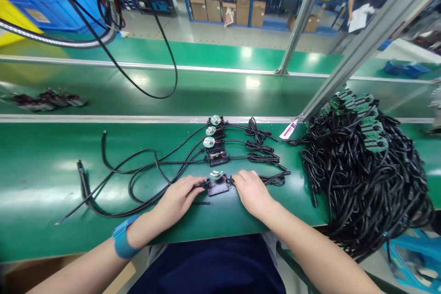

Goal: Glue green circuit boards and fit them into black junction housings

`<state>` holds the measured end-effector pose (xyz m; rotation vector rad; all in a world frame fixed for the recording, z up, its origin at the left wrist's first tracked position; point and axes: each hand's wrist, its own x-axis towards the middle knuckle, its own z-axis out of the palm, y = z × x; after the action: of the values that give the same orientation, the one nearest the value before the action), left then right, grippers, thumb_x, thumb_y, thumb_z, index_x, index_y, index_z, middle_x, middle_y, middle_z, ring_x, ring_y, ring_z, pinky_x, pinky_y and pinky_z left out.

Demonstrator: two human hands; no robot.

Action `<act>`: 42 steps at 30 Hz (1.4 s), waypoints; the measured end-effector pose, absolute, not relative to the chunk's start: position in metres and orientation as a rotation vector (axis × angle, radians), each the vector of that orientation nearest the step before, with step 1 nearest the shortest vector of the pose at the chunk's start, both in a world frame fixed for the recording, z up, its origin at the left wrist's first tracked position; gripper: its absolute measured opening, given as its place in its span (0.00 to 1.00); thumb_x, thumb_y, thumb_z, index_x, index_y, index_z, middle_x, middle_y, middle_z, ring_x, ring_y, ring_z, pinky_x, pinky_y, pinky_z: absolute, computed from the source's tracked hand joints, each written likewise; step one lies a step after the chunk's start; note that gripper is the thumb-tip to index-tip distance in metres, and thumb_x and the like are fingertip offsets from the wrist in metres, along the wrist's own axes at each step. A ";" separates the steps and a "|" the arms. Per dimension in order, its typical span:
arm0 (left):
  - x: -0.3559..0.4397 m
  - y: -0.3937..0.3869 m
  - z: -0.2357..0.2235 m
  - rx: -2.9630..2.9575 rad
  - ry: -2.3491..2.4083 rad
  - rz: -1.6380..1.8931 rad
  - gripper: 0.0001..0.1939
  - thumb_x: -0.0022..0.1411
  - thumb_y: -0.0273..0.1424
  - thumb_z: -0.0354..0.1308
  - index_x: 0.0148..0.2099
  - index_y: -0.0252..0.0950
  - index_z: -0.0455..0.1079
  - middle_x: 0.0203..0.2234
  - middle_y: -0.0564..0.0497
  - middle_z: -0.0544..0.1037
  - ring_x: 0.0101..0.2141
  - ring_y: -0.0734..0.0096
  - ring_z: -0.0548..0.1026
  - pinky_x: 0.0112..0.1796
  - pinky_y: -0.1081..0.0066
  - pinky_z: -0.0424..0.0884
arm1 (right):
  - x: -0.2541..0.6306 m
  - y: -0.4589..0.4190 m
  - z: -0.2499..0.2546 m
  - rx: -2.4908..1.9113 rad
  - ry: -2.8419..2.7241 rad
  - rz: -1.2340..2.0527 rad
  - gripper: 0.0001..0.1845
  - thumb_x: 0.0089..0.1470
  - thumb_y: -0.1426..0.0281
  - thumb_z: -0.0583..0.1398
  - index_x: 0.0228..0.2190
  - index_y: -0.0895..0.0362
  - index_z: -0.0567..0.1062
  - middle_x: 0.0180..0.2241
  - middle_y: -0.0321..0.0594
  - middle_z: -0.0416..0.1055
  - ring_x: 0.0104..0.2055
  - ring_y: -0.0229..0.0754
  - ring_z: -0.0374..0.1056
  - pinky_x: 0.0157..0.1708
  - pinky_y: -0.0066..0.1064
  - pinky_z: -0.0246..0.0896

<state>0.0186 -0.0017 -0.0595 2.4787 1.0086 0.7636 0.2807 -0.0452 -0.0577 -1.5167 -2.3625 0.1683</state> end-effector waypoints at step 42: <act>0.066 0.026 -0.032 2.399 1.317 0.075 0.10 0.63 0.37 0.61 0.43 0.37 0.72 0.35 0.47 0.76 0.36 0.62 0.76 0.37 0.67 0.69 | 0.269 -0.042 -0.029 -1.797 -2.509 0.659 0.15 0.67 0.74 0.50 0.33 0.59 0.74 0.31 0.43 0.73 0.33 0.43 0.69 0.34 0.33 0.56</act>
<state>0.0658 0.0256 -0.0323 2.3988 1.3174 0.0754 0.2691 -0.0415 -0.0287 -1.7968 -2.5087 0.6594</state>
